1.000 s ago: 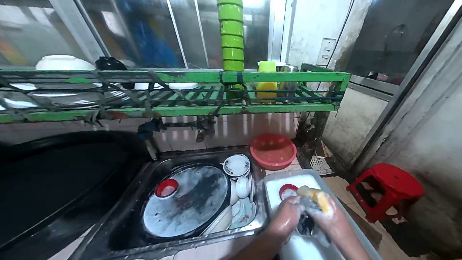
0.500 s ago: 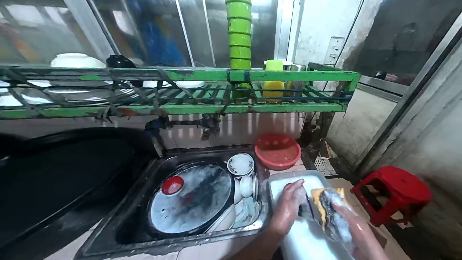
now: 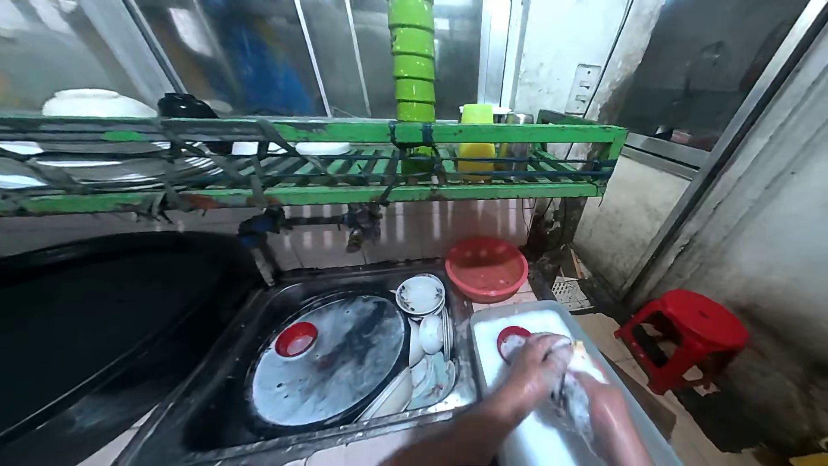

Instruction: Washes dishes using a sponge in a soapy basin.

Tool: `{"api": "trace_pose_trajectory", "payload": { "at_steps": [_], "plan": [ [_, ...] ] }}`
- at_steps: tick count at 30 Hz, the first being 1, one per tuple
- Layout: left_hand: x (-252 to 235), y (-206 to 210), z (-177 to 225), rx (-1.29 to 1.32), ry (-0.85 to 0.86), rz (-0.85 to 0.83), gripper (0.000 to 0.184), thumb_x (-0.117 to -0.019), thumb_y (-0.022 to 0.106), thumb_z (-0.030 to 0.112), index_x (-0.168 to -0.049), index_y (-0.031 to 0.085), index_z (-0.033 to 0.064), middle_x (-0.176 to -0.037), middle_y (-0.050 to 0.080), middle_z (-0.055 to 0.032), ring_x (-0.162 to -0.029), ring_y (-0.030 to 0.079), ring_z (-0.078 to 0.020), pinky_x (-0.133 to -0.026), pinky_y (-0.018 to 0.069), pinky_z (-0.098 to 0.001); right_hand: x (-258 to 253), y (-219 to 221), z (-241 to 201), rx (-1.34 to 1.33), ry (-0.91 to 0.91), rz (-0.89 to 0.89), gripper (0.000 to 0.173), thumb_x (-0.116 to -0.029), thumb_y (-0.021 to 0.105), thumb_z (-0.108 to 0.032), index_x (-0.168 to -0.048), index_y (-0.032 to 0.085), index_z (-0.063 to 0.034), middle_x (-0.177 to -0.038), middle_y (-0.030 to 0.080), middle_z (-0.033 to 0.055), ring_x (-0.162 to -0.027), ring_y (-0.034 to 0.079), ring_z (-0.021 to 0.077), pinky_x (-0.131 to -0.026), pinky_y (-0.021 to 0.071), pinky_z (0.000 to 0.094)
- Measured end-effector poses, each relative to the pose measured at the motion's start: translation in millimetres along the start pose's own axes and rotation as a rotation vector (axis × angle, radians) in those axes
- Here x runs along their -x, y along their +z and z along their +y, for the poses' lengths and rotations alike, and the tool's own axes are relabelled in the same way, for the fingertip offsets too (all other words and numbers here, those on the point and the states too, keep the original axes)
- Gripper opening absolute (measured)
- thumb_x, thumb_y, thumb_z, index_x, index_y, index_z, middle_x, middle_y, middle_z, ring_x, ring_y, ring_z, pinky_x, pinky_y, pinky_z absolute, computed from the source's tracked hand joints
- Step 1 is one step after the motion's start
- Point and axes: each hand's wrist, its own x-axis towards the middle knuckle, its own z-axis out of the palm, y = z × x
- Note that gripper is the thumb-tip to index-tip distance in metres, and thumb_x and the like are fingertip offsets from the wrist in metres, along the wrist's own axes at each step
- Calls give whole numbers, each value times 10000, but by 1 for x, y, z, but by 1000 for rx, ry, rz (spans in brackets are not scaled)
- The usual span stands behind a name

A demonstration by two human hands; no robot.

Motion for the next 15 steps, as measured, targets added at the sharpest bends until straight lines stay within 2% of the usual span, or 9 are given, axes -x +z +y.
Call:
{"api": "trace_pose_trajectory", "payload": {
  "at_steps": [2, 3, 4, 6, 9, 11, 12, 13, 15],
  "plan": [
    [-2, -1, -2, -21, 32, -32, 435, -1073, 475, 316, -1357, 629, 23, -1399, 592, -191, -1334, 536, -273, -1142, 410, -451, 4, -6, 2, 158, -121, -88, 544, -929, 628, -12, -1426, 463, 138, -1323, 607, 293, -1212, 622, 315, -1062, 493, 459],
    [-4, -7, -5, 1, -5, -97, 409, -1076, 459, 296, -1316, 645, 20, -1329, 637, -162, -1264, 583, -232, -1100, 453, -427, 10, -11, 3, 365, -286, -219, 488, -912, 651, -18, -1343, 532, 177, -1311, 613, 324, -1259, 600, 382, -1104, 463, 510],
    [-6, -14, -7, 35, -80, -178, 365, -1075, 457, 245, -1273, 653, 9, -1244, 672, -136, -1174, 624, -197, -1036, 492, -399, 12, -17, 2, 579, -496, -347, 386, -892, 678, -29, -1241, 645, 132, -1262, 657, 299, -1251, 610, 412, -1092, 471, 547],
    [-7, -26, -13, 247, -395, -254, 365, -1063, 465, 353, -1207, 637, 64, -1043, 671, -66, -941, 647, -154, -838, 547, -382, 5, -25, 2, 865, -911, -482, 270, -921, 689, -105, -1182, 759, -104, -1176, 731, 164, -1195, 660, 366, -1016, 535, 552],
    [-6, -27, -7, 489, -581, -287, 487, -1054, 418, 546, -1179, 616, 119, -952, 674, -70, -852, 672, -200, -743, 576, -433, -19, -33, 3, 939, -1263, -307, 262, -958, 654, -170, -1182, 763, -251, -1152, 744, 81, -1154, 681, 309, -998, 547, 539],
    [-3, -18, 6, 581, -474, -248, 517, -1061, 365, 569, -1201, 597, 128, -1003, 676, -72, -892, 678, -197, -749, 584, -425, -32, -32, 9, 906, -1257, -68, 230, -951, 638, -237, -1138, 772, -221, -1117, 743, 112, -1075, 698, 338, -943, 556, 555],
    [-2, -13, 10, 512, -316, -174, 487, -1091, 351, 488, -1262, 598, 106, -1095, 675, -61, -975, 668, -155, -823, 574, -373, -33, -26, 14, 855, -1152, 23, 267, -917, 639, -233, -1123, 771, -125, -1116, 735, 183, -1057, 695, 406, -919, 548, 594],
    [-4, -8, 11, 400, -136, -88, 462, -1106, 372, 375, -1346, 593, 48, -1263, 649, -97, -1147, 623, -154, -989, 522, -363, -30, -15, 16, 743, -985, 83, 333, -892, 627, -185, -1131, 738, 17, -1136, 711, 263, -1082, 674, 461, -942, 525, 613],
    [-9, 0, 13, 115, 68, 112, 396, -1064, 481, 275, -1307, 653, 13, -1332, 641, -160, -1260, 594, -217, -1097, 460, -408, -14, 11, 10, 316, -490, 103, 444, -971, 548, -69, -1329, 528, 191, -1293, 634, 295, -1243, 616, 331, -1093, 476, 446]
  ]
}}
